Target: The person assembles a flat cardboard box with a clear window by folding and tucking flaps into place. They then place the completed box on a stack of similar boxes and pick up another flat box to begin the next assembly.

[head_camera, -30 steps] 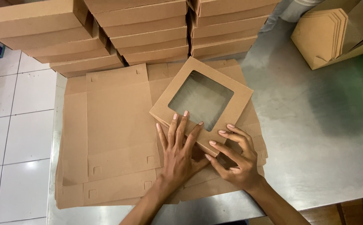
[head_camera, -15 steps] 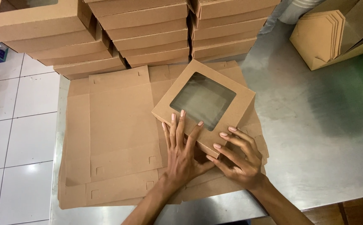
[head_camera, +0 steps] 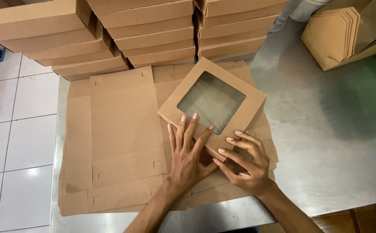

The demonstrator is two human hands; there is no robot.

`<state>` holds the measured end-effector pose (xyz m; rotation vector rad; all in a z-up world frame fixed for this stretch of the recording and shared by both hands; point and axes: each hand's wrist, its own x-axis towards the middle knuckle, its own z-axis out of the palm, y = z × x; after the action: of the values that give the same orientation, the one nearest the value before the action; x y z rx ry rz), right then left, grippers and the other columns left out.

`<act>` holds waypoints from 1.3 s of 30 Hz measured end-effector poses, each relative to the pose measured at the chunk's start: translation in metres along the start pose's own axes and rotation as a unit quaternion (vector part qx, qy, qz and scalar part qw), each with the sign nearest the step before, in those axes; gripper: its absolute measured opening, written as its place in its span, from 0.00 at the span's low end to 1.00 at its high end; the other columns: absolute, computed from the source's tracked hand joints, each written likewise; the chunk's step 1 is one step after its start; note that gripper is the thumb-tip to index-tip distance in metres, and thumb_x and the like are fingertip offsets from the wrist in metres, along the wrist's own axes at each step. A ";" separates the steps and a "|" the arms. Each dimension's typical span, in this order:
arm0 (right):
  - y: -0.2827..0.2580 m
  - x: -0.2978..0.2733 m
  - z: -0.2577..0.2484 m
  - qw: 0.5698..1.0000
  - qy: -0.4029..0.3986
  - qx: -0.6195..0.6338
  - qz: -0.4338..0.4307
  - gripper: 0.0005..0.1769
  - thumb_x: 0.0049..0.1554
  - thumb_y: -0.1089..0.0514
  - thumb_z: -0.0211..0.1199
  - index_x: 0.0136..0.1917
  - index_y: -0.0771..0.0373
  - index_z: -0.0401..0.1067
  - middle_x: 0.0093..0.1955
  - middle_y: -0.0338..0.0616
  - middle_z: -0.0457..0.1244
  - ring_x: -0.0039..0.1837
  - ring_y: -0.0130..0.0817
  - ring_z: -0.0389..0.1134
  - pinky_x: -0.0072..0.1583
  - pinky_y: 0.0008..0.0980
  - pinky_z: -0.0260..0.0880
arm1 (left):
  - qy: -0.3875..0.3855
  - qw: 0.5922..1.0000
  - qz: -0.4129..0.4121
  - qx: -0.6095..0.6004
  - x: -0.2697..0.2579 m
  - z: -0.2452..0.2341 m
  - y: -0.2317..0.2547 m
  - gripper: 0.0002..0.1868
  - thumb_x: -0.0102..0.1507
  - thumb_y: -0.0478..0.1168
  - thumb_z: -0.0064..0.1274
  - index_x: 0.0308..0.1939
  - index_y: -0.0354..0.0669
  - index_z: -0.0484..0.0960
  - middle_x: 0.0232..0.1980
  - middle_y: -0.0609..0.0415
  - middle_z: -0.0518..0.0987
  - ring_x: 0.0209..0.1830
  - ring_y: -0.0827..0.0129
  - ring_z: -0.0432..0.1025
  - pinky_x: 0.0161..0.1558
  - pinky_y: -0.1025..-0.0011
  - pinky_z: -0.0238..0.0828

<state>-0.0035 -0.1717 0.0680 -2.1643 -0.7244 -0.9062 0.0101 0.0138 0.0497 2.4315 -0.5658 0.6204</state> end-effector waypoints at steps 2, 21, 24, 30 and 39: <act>0.000 -0.001 0.001 1.000 0.000 0.002 0.003 0.18 0.49 0.59 0.80 0.52 0.54 0.78 0.55 0.46 0.66 0.65 0.49 0.67 0.66 0.44 0.76 | -0.005 1.000 0.005 0.008 0.000 -0.002 -0.001 0.38 0.59 0.63 0.60 0.70 0.58 0.70 0.80 0.44 0.58 0.82 0.42 0.51 0.77 0.32 0.41; -0.006 0.003 0.006 0.998 0.047 -0.011 -0.026 0.22 0.50 0.57 0.80 0.54 0.61 0.73 0.58 0.55 0.67 0.66 0.59 0.70 0.73 0.59 0.67 | 0.124 0.937 -0.123 -0.302 -0.006 -0.005 0.025 0.17 0.54 0.31 0.66 0.47 0.35 0.82 0.44 0.49 0.81 0.43 0.66 0.77 0.45 0.72 0.79; -0.012 0.014 0.008 0.997 0.055 -0.024 -0.038 0.19 0.49 0.59 0.81 0.50 0.64 0.76 0.55 0.55 0.70 0.63 0.56 0.72 0.71 0.54 0.68 | 0.131 0.929 -0.125 -0.323 -0.005 -0.006 0.026 0.10 0.57 0.32 0.67 0.42 0.39 0.88 0.42 0.52 0.82 0.42 0.68 0.79 0.46 0.73 0.79; -0.011 0.008 0.016 0.997 0.072 -0.018 -0.012 0.19 0.49 0.60 0.81 0.49 0.64 0.75 0.55 0.52 0.70 0.63 0.52 0.72 0.75 0.55 0.62 | 0.107 0.929 -0.147 -0.322 -0.010 0.000 0.020 0.11 0.55 0.33 0.69 0.42 0.41 0.89 0.42 0.54 0.84 0.43 0.71 0.79 0.44 0.77 0.81; -0.010 0.010 0.025 0.997 0.055 -0.026 0.038 0.16 0.44 0.59 0.81 0.46 0.58 0.81 0.49 0.44 0.72 0.60 0.50 0.73 0.74 0.52 0.56 | 0.030 0.939 -0.191 -0.285 -0.006 0.001 0.004 0.09 0.50 0.35 0.70 0.32 0.37 0.88 0.44 0.42 0.83 0.44 0.43 0.80 0.44 0.51 0.77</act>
<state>0.0049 -0.1443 0.0661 -2.1528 -0.5670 -1.0063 0.0033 0.0115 0.0469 1.8871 -0.1927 0.3065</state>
